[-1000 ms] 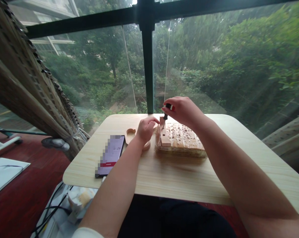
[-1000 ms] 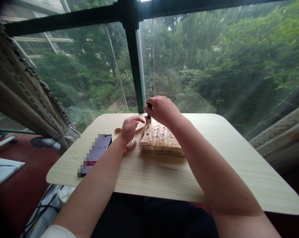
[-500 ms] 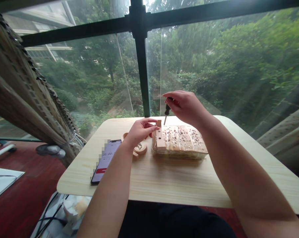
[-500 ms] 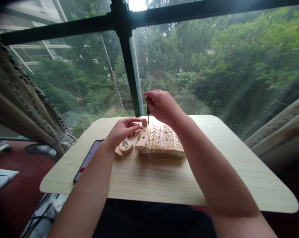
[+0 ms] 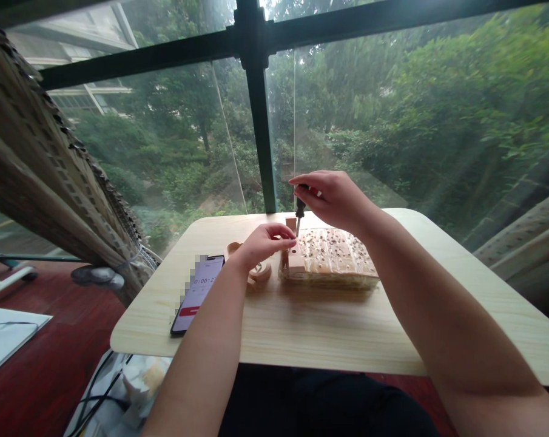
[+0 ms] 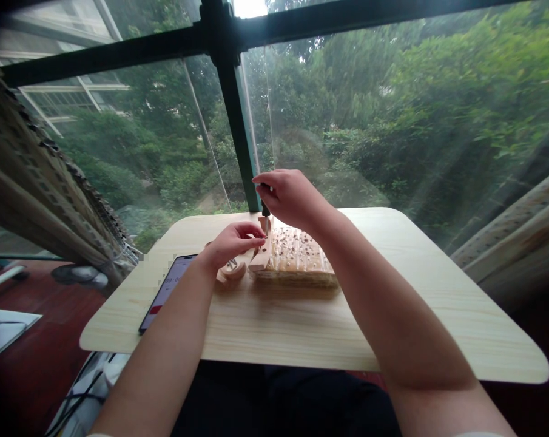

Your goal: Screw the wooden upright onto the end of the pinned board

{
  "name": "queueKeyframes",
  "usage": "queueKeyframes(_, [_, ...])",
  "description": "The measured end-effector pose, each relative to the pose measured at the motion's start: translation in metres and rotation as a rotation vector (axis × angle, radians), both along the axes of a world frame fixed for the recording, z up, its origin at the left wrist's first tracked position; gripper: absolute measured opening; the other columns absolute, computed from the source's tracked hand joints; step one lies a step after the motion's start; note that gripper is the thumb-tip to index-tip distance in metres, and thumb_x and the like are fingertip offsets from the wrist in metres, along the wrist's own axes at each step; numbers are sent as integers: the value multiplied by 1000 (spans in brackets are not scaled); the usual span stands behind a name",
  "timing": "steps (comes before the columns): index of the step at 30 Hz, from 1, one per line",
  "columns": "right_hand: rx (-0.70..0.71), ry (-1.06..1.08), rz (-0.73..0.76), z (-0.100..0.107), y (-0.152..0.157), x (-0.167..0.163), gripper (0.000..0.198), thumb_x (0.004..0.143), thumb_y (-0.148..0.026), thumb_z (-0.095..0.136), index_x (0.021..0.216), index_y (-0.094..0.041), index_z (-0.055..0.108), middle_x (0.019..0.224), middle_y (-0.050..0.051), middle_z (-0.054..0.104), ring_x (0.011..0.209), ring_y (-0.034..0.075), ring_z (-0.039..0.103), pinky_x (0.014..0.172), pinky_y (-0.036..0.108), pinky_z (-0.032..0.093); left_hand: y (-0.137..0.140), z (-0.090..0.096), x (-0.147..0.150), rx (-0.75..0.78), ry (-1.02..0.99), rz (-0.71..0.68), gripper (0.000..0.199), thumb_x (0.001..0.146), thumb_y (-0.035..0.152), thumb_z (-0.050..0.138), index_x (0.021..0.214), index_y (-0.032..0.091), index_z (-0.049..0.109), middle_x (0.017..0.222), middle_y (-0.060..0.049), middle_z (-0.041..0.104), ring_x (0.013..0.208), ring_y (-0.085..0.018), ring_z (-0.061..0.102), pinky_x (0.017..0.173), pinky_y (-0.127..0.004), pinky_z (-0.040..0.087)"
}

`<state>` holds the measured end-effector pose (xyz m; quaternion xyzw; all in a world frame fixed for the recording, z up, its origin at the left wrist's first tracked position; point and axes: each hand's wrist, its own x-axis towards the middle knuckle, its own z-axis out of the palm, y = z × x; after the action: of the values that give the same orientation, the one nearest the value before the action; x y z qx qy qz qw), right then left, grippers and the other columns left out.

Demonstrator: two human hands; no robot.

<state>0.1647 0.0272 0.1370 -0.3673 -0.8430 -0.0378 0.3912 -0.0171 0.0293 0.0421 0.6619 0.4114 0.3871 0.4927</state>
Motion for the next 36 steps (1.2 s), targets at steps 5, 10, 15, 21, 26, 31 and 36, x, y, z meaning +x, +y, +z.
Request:
queueKeyframes(5, [11,18,27,1,-2,2,30,90,-22,50,105,-15,75,92,9,75,77,16,66,71,28,49,1,0,1,18,-20,-39,30,63,34,81,79,13,67,73,-1,64,68,-11,58,62,-23,44])
queueKeyframes(10, [-34,4,59,0,-2,2,27,88,-21,53,102,-16,76,84,7,75,73,15,66,67,26,48,0,0,1,10,-45,-44,28,60,29,82,76,13,66,74,-1,63,70,-11,59,66,-25,47])
queueKeyframes(15, [-95,11,82,-1,-3,1,27,88,-21,53,98,-13,76,79,6,74,73,15,67,63,25,48,2,-4,0,-26,14,-55,27,60,28,82,75,13,66,69,1,61,63,-9,55,62,-23,44])
queueKeyframes(21, [-116,39,123,0,-5,2,27,87,-21,54,99,-14,76,79,5,74,70,15,67,63,25,49,2,-3,-1,-38,20,-37,30,54,29,86,71,12,67,57,5,50,56,-6,45,55,-21,35])
queueKeyframes(26, [-110,60,134,-1,-4,3,26,87,-21,54,98,-12,76,80,7,73,70,14,66,62,24,47,1,-2,-1,-76,4,-40,35,49,29,88,71,12,69,56,6,49,56,-6,44,55,-21,33])
queueKeyframes(31, [-109,36,140,-2,-4,1,27,88,-22,53,99,-12,76,77,6,72,65,13,64,62,24,46,1,-2,-1,-116,6,-57,31,53,32,86,70,11,70,62,1,60,61,-9,51,61,-25,40])
queueKeyframes(36, [-113,4,128,-4,-2,0,27,89,-22,52,98,-12,75,76,6,70,63,12,62,62,25,46,3,-4,-2,-93,37,-66,29,55,32,86,64,11,69,60,1,60,61,-9,51,61,-24,38])
